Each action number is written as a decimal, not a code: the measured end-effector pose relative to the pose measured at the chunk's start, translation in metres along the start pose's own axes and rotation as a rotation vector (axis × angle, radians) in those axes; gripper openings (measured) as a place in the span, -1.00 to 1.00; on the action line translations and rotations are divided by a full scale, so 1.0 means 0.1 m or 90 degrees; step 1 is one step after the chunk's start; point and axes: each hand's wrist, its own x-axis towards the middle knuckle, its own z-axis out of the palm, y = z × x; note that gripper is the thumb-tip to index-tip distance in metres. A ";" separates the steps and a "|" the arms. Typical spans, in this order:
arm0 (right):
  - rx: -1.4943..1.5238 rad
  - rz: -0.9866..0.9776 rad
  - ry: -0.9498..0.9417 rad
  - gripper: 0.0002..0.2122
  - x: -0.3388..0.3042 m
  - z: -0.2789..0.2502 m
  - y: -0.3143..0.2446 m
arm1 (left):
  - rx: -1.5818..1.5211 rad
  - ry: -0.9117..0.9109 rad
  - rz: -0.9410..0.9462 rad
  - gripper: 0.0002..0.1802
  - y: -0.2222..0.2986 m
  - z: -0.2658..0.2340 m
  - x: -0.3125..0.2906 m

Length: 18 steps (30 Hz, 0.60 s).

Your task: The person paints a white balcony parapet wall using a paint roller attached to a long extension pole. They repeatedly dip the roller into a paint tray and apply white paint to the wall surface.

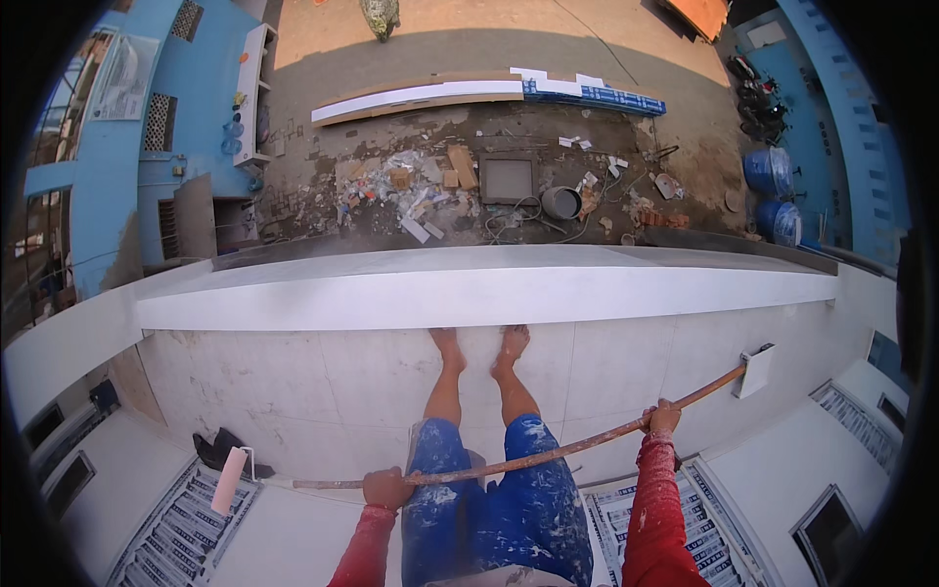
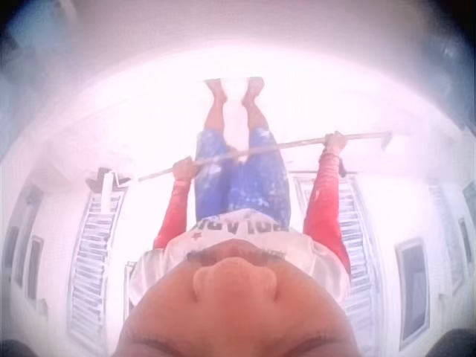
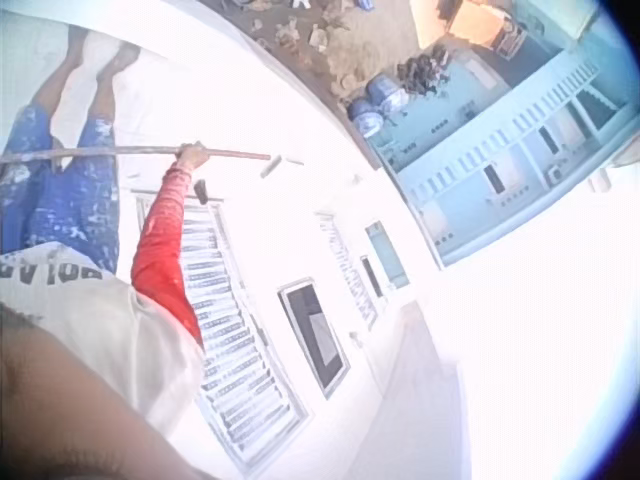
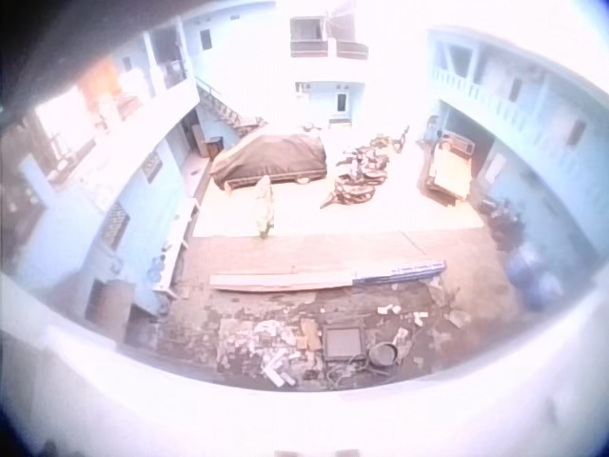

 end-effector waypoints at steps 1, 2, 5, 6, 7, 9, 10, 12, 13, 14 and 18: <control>0.013 0.025 0.003 -0.88 0.06 0.03 0.15 | -0.002 0.011 0.008 -0.33 -0.04 0.12 0.01; 0.030 0.052 0.007 -0.87 0.13 0.06 0.29 | 0.004 0.010 0.012 -0.35 -0.08 0.23 0.03; -0.015 0.091 0.039 -0.85 0.32 0.11 0.63 | -0.022 0.026 0.031 -0.40 -0.11 0.42 0.06; -0.043 0.097 0.059 -0.84 0.37 0.14 0.72 | -0.023 -0.003 0.029 -0.40 -0.12 0.45 0.06; -0.080 0.069 0.075 -0.83 0.42 0.17 0.80 | -0.032 0.004 0.027 -0.41 -0.14 0.47 0.08; -0.074 0.115 0.069 -0.83 0.50 0.24 0.92 | -0.029 -0.022 0.018 -0.42 -0.19 0.48 0.11; -0.070 0.137 0.064 -0.83 0.53 0.27 0.97 | -0.047 -0.016 0.020 -0.39 -0.21 0.47 0.12; -0.065 0.145 0.108 -0.85 0.58 0.29 1.07 | -0.056 -0.012 0.012 -0.34 -0.27 0.46 0.16; -0.087 0.144 0.116 -0.86 0.61 0.29 1.12 | -0.066 -0.006 0.020 -0.34 -0.31 0.44 0.18; -0.108 0.143 0.123 -0.86 0.64 0.26 1.16 | -0.075 -0.005 0.028 -0.34 -0.34 0.43 0.20; -0.165 0.206 0.013 -0.86 0.81 -0.01 1.31 | -0.080 -0.023 0.040 -0.38 -0.44 0.36 0.27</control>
